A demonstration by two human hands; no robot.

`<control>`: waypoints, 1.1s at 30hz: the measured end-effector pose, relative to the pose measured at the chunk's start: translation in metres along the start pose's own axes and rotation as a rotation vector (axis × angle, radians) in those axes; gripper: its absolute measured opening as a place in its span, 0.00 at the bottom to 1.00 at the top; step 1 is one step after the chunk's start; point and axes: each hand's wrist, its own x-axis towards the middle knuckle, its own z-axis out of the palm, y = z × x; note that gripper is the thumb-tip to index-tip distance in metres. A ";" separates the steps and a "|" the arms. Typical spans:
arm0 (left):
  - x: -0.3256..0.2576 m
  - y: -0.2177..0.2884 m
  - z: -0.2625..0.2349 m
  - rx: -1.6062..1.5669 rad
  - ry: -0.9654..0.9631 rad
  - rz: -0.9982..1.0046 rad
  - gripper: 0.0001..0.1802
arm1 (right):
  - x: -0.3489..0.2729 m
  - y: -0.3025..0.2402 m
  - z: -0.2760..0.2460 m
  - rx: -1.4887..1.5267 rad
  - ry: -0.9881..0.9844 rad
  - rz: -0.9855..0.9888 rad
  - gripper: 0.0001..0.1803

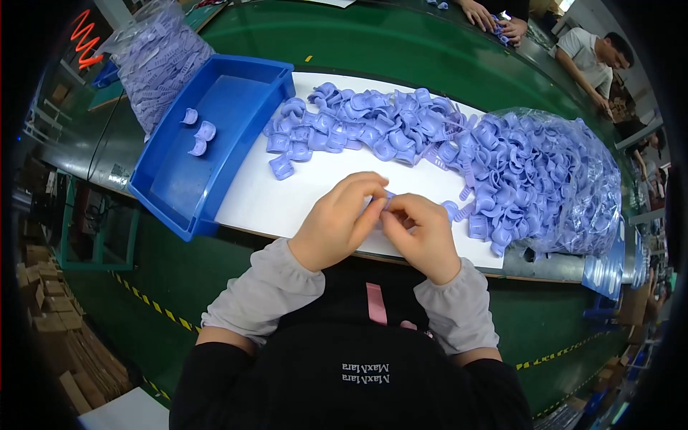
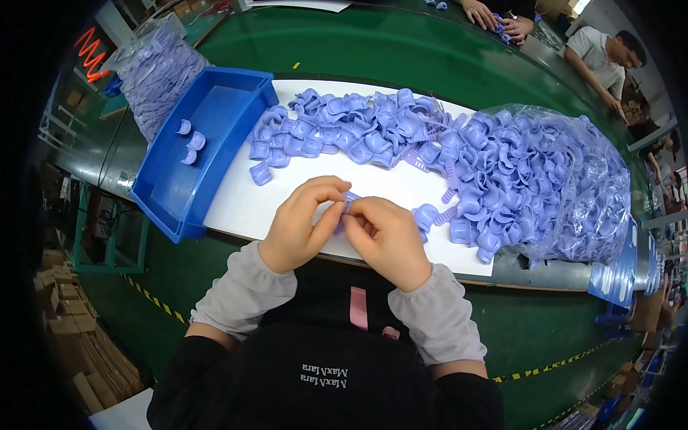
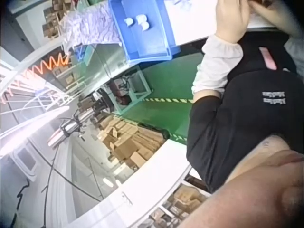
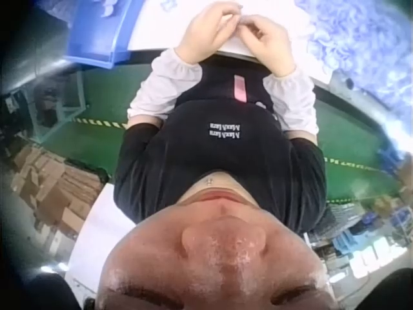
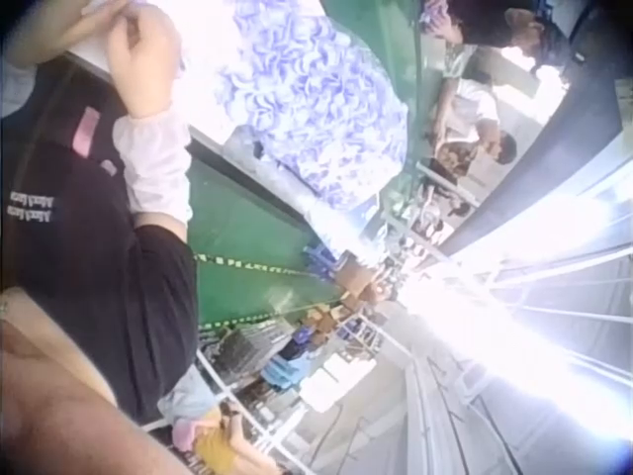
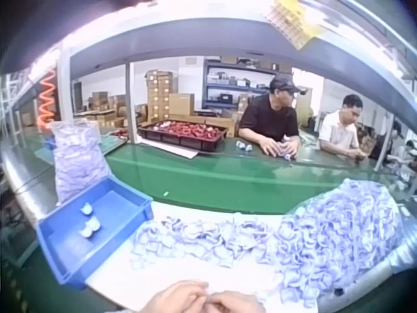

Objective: Assembling small purple plastic components at a factory workbench.

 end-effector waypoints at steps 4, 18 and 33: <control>-0.003 -0.001 0.010 -0.659 0.077 -0.313 0.19 | -0.002 0.008 0.009 0.347 0.159 0.055 0.05; -0.003 -0.004 0.005 -0.234 -0.033 -0.077 0.31 | 0.006 0.015 0.005 0.517 0.298 0.027 0.05; -0.010 -0.011 0.002 -0.323 -0.132 -0.043 0.13 | 0.003 0.003 -0.008 0.782 0.185 0.243 0.06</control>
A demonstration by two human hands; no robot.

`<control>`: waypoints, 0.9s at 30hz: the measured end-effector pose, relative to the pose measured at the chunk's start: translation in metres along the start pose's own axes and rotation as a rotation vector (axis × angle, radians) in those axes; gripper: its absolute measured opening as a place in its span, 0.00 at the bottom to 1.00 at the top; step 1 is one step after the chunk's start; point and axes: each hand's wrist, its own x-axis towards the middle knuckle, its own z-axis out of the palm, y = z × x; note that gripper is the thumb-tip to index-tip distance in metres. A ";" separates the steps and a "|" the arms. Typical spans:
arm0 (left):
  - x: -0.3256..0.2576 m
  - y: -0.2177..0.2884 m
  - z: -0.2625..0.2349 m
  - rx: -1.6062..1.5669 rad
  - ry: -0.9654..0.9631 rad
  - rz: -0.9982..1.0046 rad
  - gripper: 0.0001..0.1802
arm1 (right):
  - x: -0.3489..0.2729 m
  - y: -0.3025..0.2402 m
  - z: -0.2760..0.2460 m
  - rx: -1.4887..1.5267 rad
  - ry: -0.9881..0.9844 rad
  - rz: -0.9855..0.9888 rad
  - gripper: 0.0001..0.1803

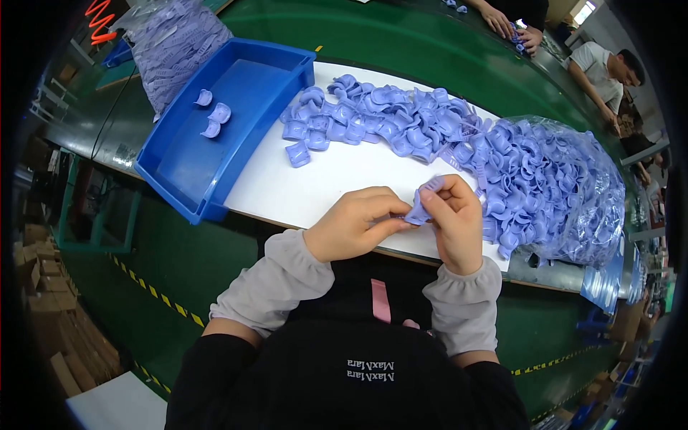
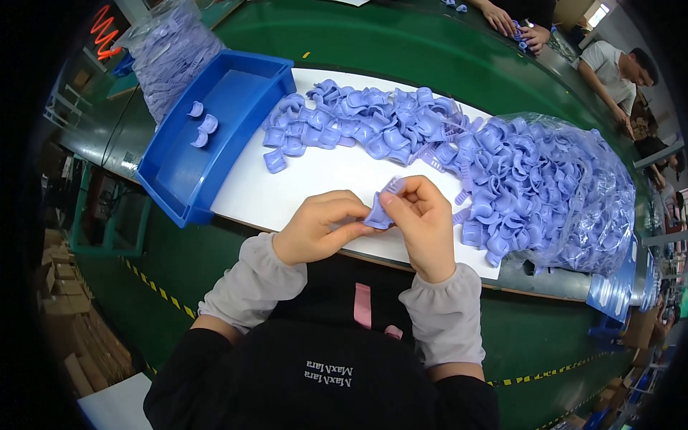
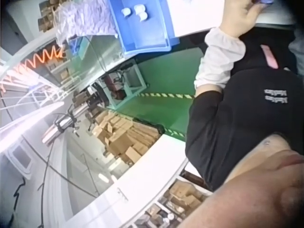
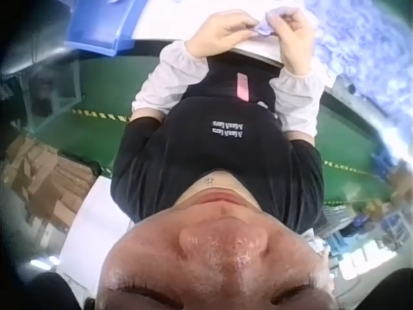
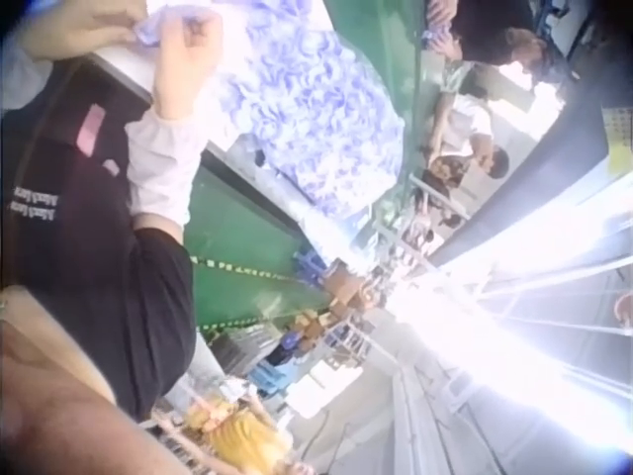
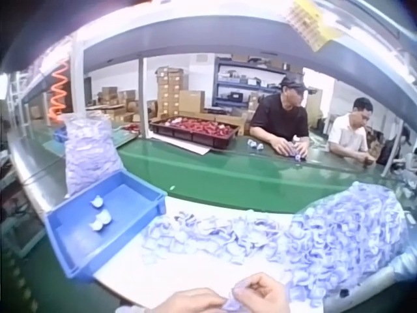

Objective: Assembling small purple plastic components at a factory workbench.

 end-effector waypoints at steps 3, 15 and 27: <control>-0.002 0.008 -0.002 -0.032 -0.042 -0.026 0.10 | -0.001 0.003 0.001 -0.009 0.011 0.031 0.05; -0.015 0.003 0.009 0.038 0.083 -0.068 0.09 | -0.025 0.021 0.018 -0.085 0.119 -0.138 0.06; -0.014 -0.017 0.039 -0.173 0.398 -0.204 0.06 | -0.019 0.040 0.013 -0.081 0.071 -0.288 0.05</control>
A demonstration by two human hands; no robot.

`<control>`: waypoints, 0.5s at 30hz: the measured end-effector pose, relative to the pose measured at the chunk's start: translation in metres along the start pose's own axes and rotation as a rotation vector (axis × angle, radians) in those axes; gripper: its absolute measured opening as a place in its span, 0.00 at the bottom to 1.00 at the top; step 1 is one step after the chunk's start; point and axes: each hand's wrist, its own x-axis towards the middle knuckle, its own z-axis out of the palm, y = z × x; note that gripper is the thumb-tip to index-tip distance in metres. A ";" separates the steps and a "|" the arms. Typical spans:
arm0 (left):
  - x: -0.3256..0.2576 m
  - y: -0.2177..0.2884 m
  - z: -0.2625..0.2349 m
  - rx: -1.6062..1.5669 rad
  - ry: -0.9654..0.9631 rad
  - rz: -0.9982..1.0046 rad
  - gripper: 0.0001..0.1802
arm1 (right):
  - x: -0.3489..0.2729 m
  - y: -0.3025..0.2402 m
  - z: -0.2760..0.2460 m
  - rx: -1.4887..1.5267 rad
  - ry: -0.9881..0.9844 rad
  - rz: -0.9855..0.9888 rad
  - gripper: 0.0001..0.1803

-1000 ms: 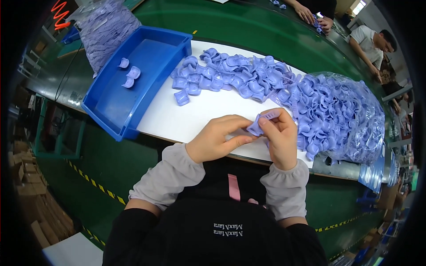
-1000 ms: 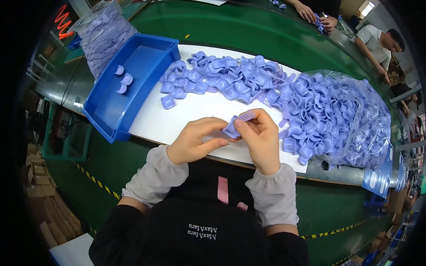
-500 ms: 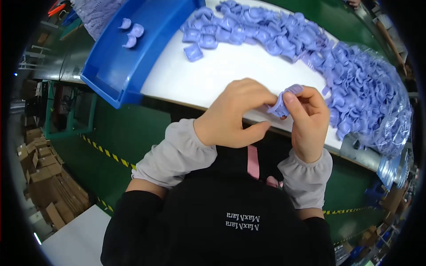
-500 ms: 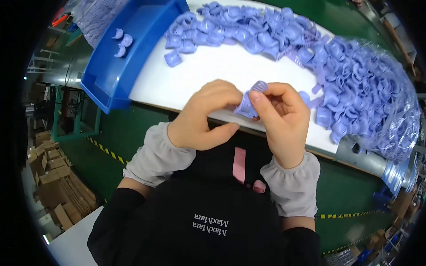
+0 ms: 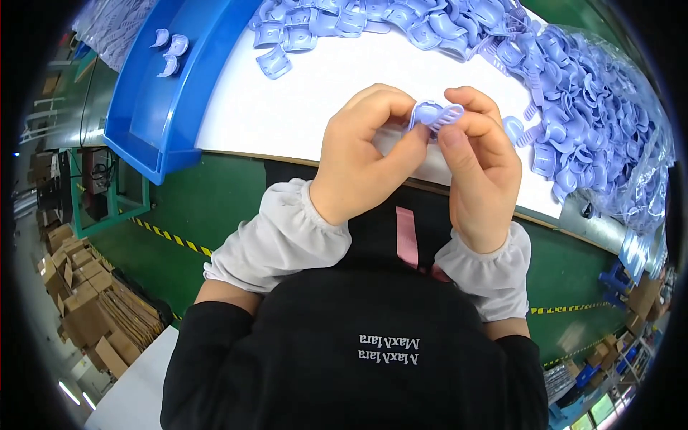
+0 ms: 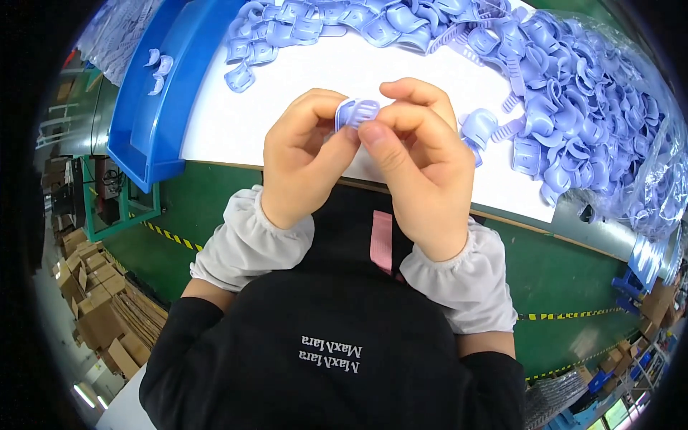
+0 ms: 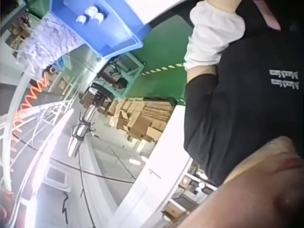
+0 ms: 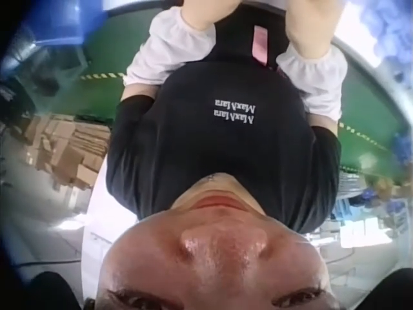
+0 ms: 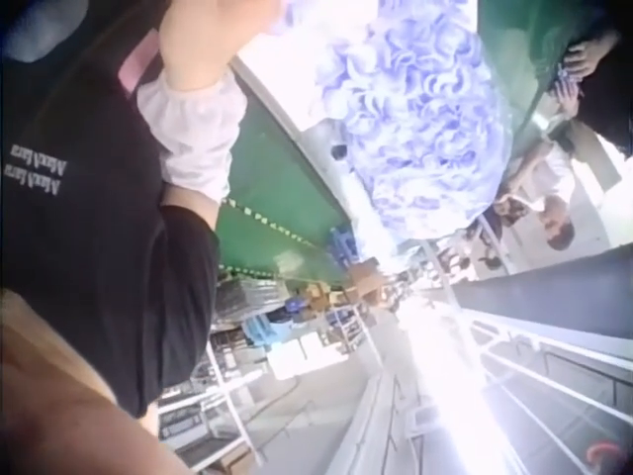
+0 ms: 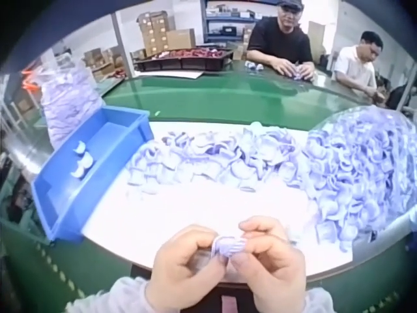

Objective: Assembling small purple plastic components at a factory workbench.

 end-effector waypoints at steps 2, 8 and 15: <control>-0.001 0.001 0.000 0.062 0.030 0.067 0.08 | 0.001 -0.006 0.001 0.002 0.029 0.045 0.05; -0.002 0.003 -0.003 0.137 0.035 0.109 0.12 | 0.006 -0.020 0.001 0.066 -0.015 0.256 0.02; 0.009 0.017 -0.012 0.376 -0.076 0.270 0.17 | 0.008 -0.028 -0.002 0.057 -0.015 0.409 0.02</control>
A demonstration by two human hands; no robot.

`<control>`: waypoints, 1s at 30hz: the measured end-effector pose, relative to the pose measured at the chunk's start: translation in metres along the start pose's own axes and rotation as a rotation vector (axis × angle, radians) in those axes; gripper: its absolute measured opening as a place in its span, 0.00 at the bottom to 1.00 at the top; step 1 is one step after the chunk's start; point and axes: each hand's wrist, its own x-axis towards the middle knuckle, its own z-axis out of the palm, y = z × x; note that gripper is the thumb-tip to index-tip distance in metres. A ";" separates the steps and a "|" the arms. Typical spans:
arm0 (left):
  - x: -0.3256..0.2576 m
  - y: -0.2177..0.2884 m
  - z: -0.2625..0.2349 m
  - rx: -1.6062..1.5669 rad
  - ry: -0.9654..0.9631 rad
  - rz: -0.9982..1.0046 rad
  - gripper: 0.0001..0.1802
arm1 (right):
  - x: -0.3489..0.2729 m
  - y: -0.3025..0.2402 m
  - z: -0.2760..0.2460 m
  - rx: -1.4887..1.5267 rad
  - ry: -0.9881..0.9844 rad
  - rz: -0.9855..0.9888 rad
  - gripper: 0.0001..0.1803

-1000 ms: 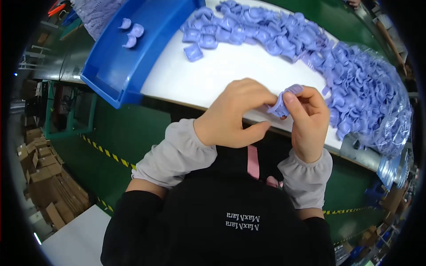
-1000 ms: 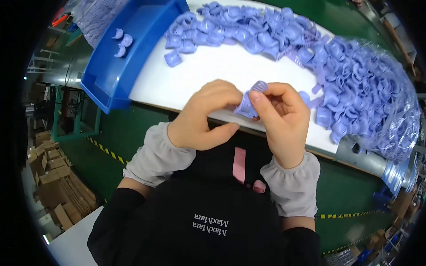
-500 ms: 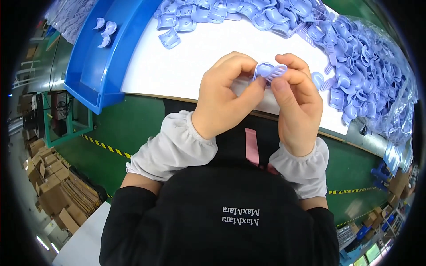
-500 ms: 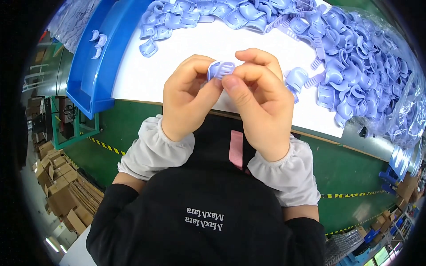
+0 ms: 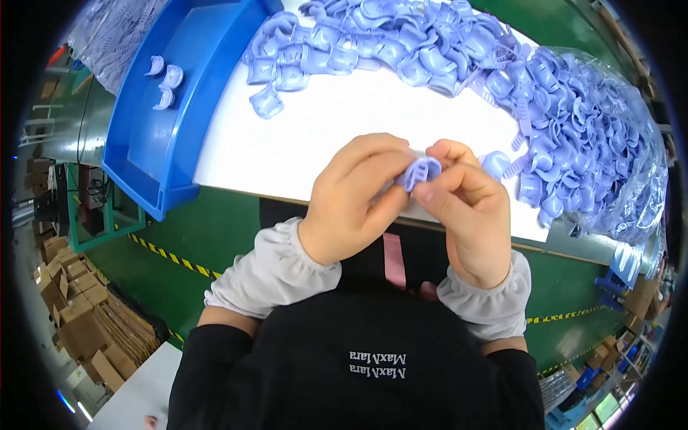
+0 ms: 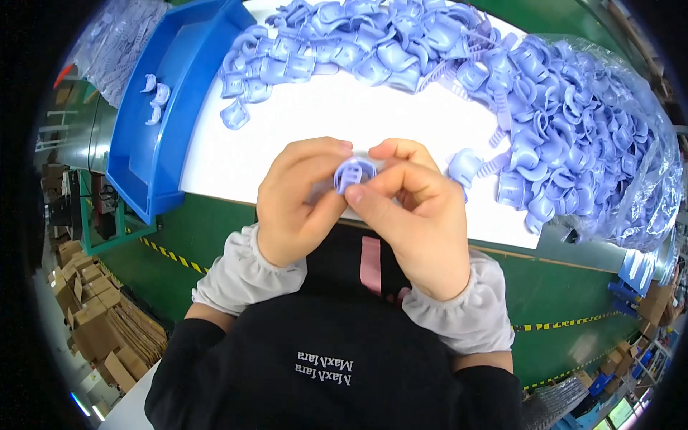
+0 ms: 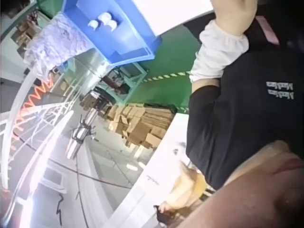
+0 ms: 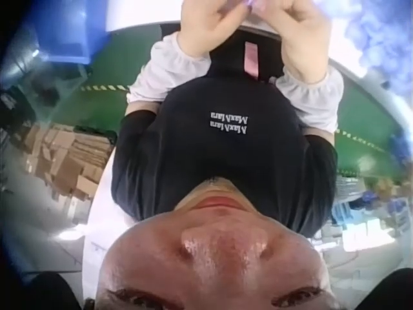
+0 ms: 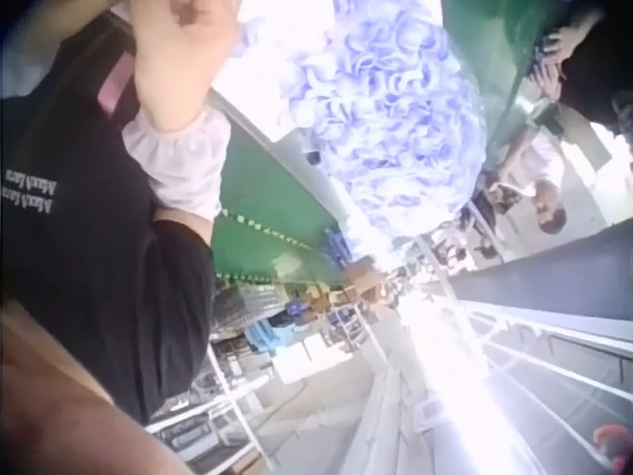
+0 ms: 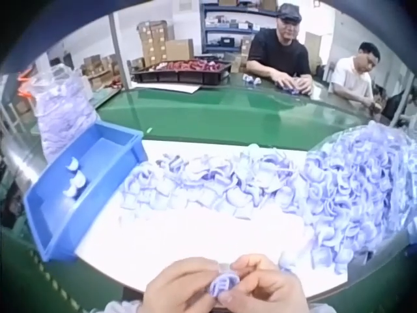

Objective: Assembling small purple plastic components at a factory workbench.

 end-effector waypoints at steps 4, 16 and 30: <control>0.003 -0.008 -0.006 -0.004 -0.099 0.049 0.17 | -0.001 -0.001 -0.001 -0.017 0.037 -0.017 0.01; -0.001 -0.007 -0.006 -0.071 -0.083 -0.081 0.16 | 0.004 0.000 -0.002 -0.235 0.053 -0.112 0.03; 0.002 -0.007 -0.014 -0.166 -0.169 0.002 0.21 | 0.003 -0.010 -0.009 -0.015 -0.049 0.212 0.06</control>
